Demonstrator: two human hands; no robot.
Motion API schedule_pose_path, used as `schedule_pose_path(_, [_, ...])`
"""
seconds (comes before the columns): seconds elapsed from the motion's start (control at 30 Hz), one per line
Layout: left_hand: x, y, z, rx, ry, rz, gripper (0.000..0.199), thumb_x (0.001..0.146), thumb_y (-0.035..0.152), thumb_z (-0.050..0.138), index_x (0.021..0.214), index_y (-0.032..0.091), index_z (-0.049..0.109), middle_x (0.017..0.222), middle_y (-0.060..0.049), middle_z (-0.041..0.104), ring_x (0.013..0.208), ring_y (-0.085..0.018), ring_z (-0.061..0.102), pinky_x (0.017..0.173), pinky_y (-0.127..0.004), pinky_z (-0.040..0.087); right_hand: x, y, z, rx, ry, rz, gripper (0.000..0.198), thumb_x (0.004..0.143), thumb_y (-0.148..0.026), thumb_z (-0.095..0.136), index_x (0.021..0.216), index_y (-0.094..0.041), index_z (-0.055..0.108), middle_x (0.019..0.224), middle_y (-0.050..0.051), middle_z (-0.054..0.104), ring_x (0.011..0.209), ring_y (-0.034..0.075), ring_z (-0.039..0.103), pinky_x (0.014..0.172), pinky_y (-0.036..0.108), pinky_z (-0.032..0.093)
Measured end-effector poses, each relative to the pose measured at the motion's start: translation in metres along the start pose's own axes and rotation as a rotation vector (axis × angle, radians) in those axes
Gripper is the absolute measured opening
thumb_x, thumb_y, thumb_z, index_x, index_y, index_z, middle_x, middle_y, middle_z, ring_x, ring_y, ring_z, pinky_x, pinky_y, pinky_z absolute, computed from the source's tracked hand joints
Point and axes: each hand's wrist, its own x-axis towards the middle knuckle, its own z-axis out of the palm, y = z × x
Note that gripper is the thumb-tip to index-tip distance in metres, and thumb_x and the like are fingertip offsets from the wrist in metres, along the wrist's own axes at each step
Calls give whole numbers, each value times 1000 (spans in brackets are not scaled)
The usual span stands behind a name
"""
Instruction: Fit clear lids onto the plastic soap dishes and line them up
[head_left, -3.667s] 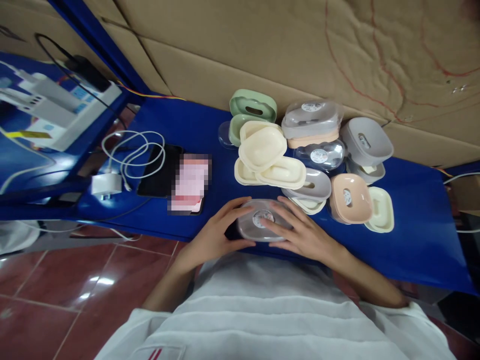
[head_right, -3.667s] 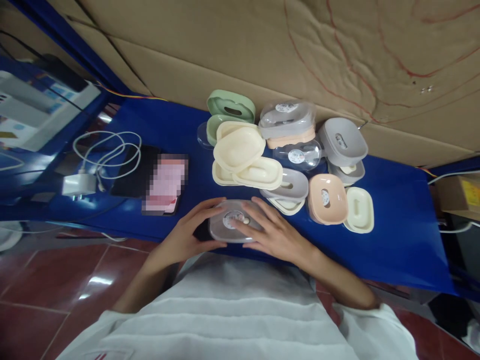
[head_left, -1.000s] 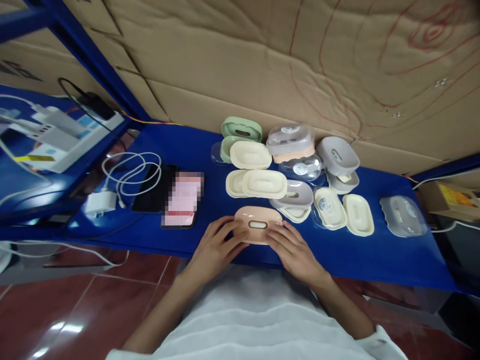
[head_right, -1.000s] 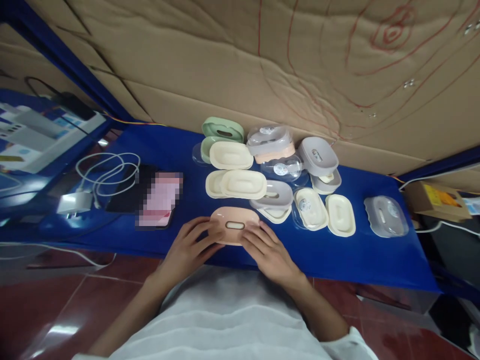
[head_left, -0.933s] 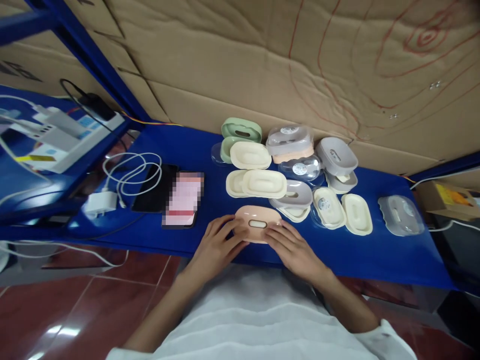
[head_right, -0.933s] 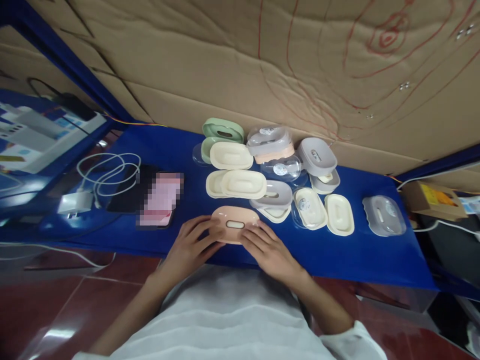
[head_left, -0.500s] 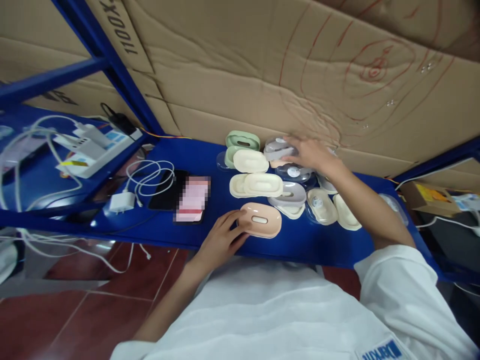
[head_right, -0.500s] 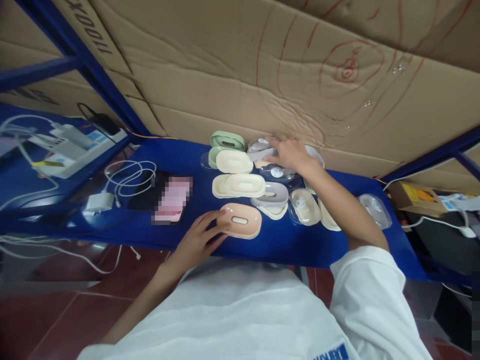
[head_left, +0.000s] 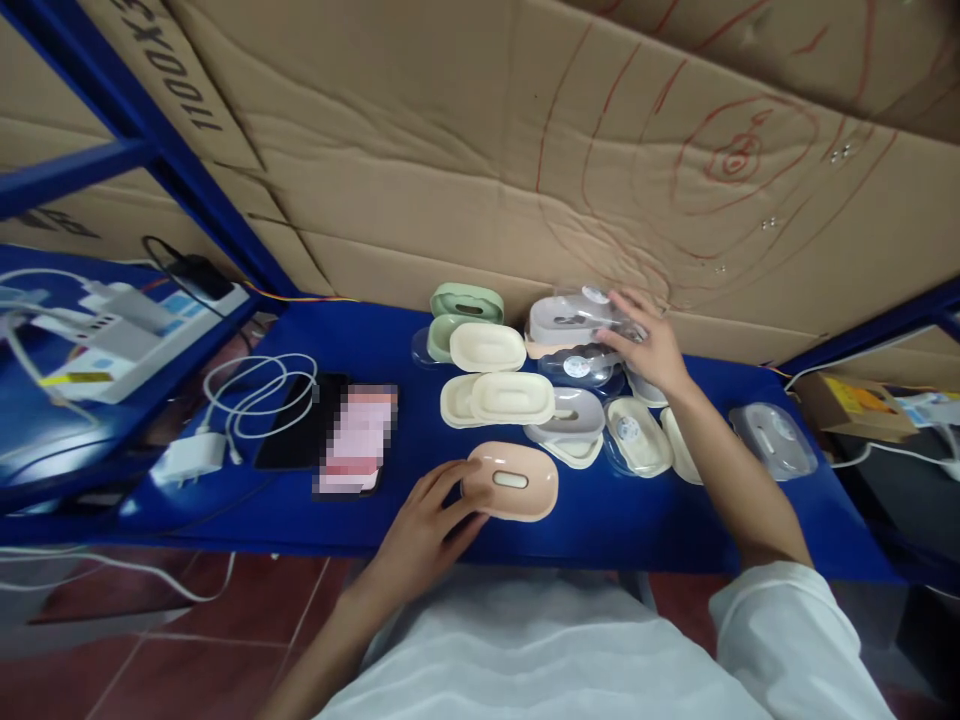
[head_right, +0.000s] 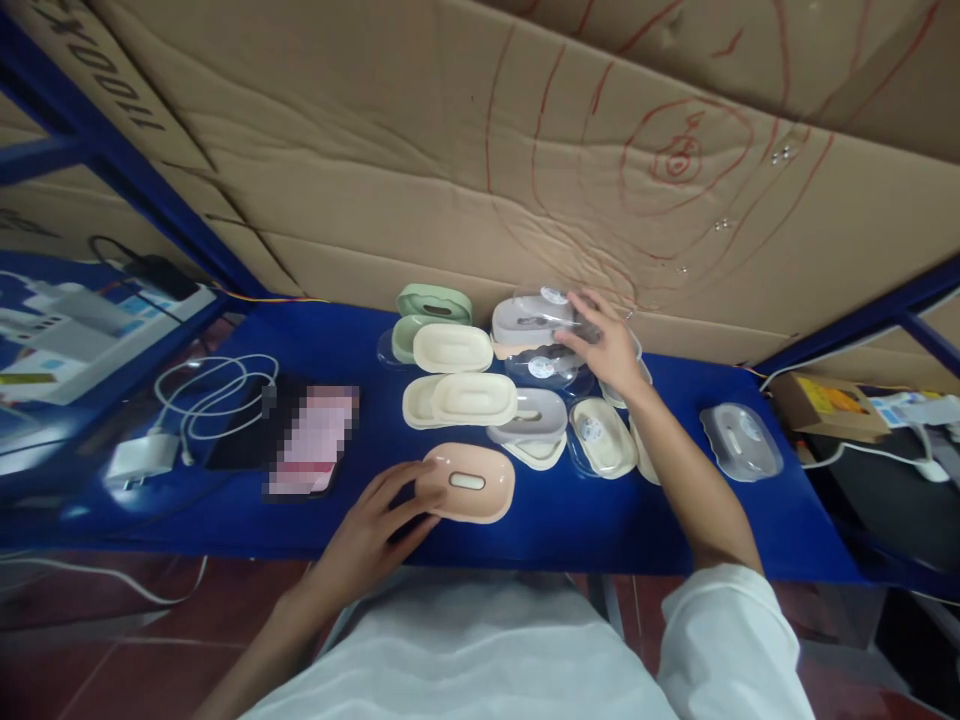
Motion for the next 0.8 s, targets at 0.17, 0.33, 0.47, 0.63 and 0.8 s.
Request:
schedule_pose_path(0.17, [5,3,-1,-35,-28,-4,22,105,21,68,124,29,75,145,-9,66,136,-28,62,112,-48,59,-61,-39,-13,-234,97,-179,62,100,-57,71,157,-36,60,168,13,50,151,41,51,123,66,39])
schedule_pose_path(0.33, [14,6,-7,-70,-78,-8,21,106,20,67,124,28,73,145,-9,64,137,-27,59,115,-49,55,-120,-67,2,-213,9,-495,57,100,-47,75,154,-42,60,155,6,63,146,35,56,117,55,43])
schedule_pose_path(0.47, [21,1,-11,-128,-198,15,23,104,20,69,125,29,72,146,-10,62,140,-27,56,117,-46,55,-124,-74,9,-134,-161,-488,52,102,-44,73,153,-43,61,156,5,64,150,35,53,119,54,43])
schedule_pose_path(0.63, [21,-7,-7,-104,-211,-22,27,99,16,69,125,25,69,144,-13,62,139,-30,57,114,-47,56,-117,-87,0,-41,-153,-448,54,101,-50,74,152,-38,63,158,7,63,151,35,52,120,55,45])
schedule_pose_path(0.8, [20,-11,-3,-152,-173,-77,35,101,23,70,136,24,62,139,-13,64,133,-29,62,111,-45,58,-126,-108,2,-95,-242,-490,52,103,-53,69,153,-39,62,157,4,64,148,32,53,119,52,45])
